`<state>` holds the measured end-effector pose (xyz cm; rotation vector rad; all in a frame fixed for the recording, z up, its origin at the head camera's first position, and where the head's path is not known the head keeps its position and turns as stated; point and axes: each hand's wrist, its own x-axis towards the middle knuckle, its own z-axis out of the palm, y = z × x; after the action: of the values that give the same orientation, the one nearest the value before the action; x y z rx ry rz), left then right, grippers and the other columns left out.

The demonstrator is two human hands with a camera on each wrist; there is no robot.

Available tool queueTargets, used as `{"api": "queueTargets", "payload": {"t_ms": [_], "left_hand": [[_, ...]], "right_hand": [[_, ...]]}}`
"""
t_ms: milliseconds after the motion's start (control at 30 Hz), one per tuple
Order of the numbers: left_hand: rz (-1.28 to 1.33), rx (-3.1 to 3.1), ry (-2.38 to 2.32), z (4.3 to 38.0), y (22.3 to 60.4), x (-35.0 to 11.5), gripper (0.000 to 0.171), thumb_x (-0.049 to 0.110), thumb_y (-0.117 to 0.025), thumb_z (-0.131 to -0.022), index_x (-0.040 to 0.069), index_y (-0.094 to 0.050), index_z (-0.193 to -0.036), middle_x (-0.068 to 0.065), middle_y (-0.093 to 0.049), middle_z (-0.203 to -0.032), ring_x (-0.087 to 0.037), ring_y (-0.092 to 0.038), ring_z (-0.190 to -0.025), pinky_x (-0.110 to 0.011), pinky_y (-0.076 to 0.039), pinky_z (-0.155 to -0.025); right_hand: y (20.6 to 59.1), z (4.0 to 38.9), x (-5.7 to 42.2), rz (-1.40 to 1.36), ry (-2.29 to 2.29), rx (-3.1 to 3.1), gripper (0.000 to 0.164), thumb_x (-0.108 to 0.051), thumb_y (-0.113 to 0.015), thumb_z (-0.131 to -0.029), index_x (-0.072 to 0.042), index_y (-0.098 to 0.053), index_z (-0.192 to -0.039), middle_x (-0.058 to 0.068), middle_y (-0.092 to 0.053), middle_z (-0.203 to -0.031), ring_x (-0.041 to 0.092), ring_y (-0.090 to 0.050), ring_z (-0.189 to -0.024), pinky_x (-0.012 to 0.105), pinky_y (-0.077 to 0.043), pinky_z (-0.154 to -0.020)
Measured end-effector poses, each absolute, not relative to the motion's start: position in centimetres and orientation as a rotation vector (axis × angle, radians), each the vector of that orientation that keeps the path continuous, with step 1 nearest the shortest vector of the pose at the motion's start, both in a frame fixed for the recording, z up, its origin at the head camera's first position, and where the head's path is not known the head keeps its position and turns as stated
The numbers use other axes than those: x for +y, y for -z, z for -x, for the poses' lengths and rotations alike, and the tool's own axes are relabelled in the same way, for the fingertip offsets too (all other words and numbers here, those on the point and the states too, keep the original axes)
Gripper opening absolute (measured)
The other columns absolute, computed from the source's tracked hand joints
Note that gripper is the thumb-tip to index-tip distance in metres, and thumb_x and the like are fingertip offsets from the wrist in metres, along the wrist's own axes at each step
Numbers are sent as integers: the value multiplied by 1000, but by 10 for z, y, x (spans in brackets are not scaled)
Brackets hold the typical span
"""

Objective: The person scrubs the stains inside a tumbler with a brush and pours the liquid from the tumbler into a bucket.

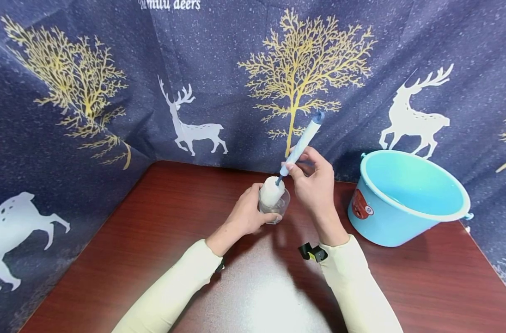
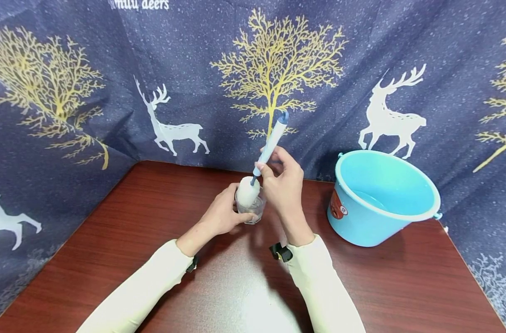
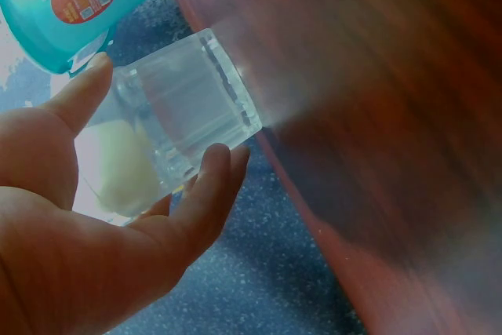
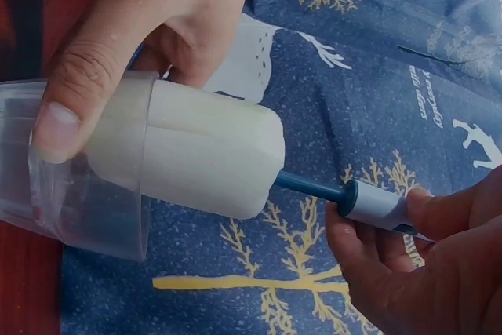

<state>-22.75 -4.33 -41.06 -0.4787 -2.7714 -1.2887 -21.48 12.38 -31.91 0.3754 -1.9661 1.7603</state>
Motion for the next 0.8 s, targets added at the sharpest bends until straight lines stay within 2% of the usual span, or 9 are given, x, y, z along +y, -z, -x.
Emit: {"api": "queueTargets", "payload": {"t_ms": [433, 533, 667, 800], "left_hand": [[465, -2780, 1298, 228, 411, -44, 92, 33, -98, -78, 4, -47, -148, -12, -63, -133, -28, -62, -121, -42, -51, -104], [467, -2776, 1302, 228, 411, -44, 92, 33, -98, -77, 4, -47, -148, -12, -63, -133, -29, -62, -121, -43, -51, -104], [472, -2770, 1300, 228, 412, -45, 92, 33, -98, -77, 5, -47, -148, -13, -63, -133, -29, -62, -121, -43, -51, -104], [478, -2768, 1299, 228, 413, -45, 91, 33, -98, -77, 5, -47, -148, -13, -63, -133, -29, -63, -121, -43, -51, -105]], "right_hand": [[322, 216, 122, -430, -1676, -1950, 31, 15, -70, -94, 3, -72, -122, 19, -70, -106, 34, -77, -105, 31, -62, -88], [322, 216, 121, -448, -1672, -1930, 31, 16, -70, -93, 3, -72, -122, 21, -70, -105, 37, -76, -104, 31, -63, -87], [322, 216, 119, -468, -1644, -1918, 34, 17, -69, -92, 3, -72, -123, 22, -69, -108, 39, -76, -103, 28, -63, -84], [321, 214, 118, -471, -1593, -1931, 34, 17, -69, -92, 1, -74, -121, 19, -69, -111, 34, -77, -101, 25, -62, -83]]}}
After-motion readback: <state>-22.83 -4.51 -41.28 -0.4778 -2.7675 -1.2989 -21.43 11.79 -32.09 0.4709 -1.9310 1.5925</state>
